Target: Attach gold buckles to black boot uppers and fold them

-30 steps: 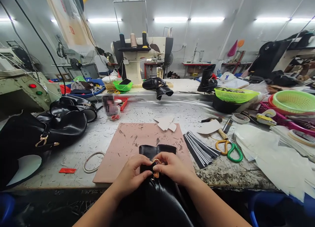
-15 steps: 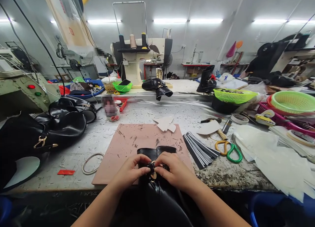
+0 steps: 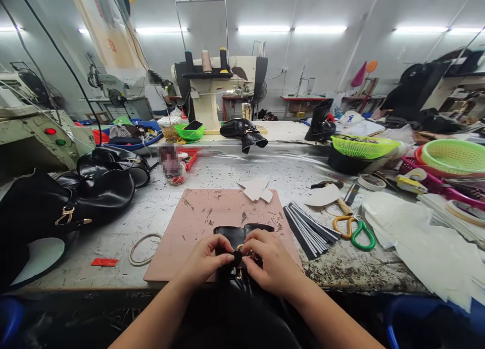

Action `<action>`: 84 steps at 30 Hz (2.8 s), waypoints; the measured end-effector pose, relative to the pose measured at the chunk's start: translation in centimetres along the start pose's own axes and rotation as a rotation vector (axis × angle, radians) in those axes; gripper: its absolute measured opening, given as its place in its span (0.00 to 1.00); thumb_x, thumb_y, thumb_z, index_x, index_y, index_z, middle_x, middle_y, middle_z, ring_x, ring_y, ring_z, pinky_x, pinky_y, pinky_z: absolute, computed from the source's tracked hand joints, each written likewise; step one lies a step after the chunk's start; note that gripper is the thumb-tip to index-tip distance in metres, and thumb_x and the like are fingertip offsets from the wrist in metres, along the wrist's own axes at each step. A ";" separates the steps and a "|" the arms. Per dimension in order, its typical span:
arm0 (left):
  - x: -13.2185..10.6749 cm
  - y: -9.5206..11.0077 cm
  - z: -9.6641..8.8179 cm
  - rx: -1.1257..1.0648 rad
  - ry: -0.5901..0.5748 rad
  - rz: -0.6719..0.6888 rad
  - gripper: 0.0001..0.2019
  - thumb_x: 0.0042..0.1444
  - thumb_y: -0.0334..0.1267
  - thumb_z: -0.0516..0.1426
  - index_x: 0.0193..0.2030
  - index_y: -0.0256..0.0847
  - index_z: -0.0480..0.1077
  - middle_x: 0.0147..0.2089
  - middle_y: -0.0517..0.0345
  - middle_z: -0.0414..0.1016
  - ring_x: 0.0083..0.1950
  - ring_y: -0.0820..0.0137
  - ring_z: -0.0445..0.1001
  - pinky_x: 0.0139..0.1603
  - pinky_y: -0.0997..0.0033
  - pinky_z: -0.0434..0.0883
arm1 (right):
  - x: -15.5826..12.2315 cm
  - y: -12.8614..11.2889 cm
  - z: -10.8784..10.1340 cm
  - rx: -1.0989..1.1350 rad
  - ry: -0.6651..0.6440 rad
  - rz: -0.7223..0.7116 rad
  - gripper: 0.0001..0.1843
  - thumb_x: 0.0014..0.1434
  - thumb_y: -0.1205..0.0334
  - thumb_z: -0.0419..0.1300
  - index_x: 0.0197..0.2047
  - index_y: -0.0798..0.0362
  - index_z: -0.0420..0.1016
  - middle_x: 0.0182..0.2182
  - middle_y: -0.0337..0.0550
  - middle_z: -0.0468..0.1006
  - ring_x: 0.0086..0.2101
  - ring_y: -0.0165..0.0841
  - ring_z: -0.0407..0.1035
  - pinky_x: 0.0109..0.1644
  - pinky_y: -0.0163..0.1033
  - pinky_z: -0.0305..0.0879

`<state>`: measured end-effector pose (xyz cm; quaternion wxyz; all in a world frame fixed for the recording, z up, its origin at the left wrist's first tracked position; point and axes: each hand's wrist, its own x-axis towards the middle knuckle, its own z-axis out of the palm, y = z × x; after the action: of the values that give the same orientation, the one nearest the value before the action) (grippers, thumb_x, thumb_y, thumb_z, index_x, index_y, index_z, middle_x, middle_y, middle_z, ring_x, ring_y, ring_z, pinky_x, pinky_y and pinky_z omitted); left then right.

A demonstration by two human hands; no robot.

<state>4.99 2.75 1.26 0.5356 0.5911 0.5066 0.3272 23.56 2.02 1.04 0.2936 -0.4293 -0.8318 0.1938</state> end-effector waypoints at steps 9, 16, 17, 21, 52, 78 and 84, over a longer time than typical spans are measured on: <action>-0.3 0.2 0.7 0.137 0.026 0.043 0.00 0.47 0.32 0.55 0.28 0.39 0.66 0.28 0.62 0.71 0.32 0.71 0.69 0.32 0.73 0.65 | -0.8 -1.1 0.3 -0.118 -0.178 0.229 0.09 0.51 0.59 0.61 0.25 0.51 0.66 0.27 0.43 0.74 0.29 0.37 0.66 0.33 0.40 0.59; -0.5 2.0 1.2 0.486 0.009 0.167 0.04 0.49 0.30 0.54 0.30 0.41 0.68 0.32 0.60 0.73 0.36 0.68 0.70 0.35 0.70 0.65 | -0.6 -1.3 0.5 -0.124 -0.126 0.387 0.11 0.51 0.57 0.61 0.24 0.50 0.63 0.23 0.39 0.73 0.25 0.35 0.65 0.28 0.38 0.56; -0.5 2.0 1.3 0.499 0.010 0.165 0.04 0.50 0.30 0.54 0.30 0.41 0.68 0.33 0.60 0.73 0.36 0.68 0.70 0.36 0.70 0.65 | -0.6 -1.3 0.5 -0.129 -0.109 0.396 0.11 0.51 0.57 0.61 0.24 0.50 0.64 0.23 0.39 0.73 0.25 0.35 0.66 0.28 0.38 0.56; -0.6 1.6 2.2 0.645 0.018 0.261 0.07 0.53 0.28 0.50 0.34 0.40 0.67 0.36 0.56 0.72 0.37 0.67 0.70 0.37 0.69 0.66 | -0.7 -1.1 0.7 -0.119 -0.063 0.413 0.06 0.51 0.62 0.60 0.28 0.49 0.65 0.24 0.40 0.73 0.27 0.37 0.67 0.30 0.38 0.57; 1.3 0.5 0.8 -0.036 -0.218 0.057 0.10 0.43 0.35 0.60 0.33 0.37 0.66 0.35 0.57 0.68 0.39 0.68 0.67 0.39 0.70 0.64 | -0.3 -1.9 0.3 0.347 -0.069 0.467 0.07 0.49 0.66 0.58 0.29 0.51 0.61 0.22 0.33 0.68 0.25 0.30 0.63 0.29 0.34 0.57; 1.4 0.1 -0.1 -0.049 -0.200 -0.021 0.06 0.47 0.34 0.56 0.34 0.40 0.64 0.32 0.59 0.72 0.35 0.69 0.70 0.34 0.71 0.65 | -0.9 -0.8 0.3 0.619 -0.189 0.539 0.26 0.46 0.68 0.55 0.50 0.53 0.58 0.20 0.28 0.60 0.22 0.27 0.56 0.28 0.33 0.53; 0.6 0.6 -0.9 0.300 -0.287 0.096 0.15 0.48 0.27 0.53 0.43 0.43 0.69 0.41 0.56 0.74 0.44 0.64 0.71 0.45 0.65 0.66 | -1.2 -0.4 0.8 0.734 -0.095 0.548 0.17 0.46 0.61 0.56 0.42 0.51 0.60 0.22 0.30 0.62 0.23 0.27 0.55 0.27 0.33 0.52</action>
<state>4.48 3.69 1.92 0.4922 0.7282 0.4394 0.1857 23.36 0.78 0.25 0.3256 -0.4917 -0.5764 0.5656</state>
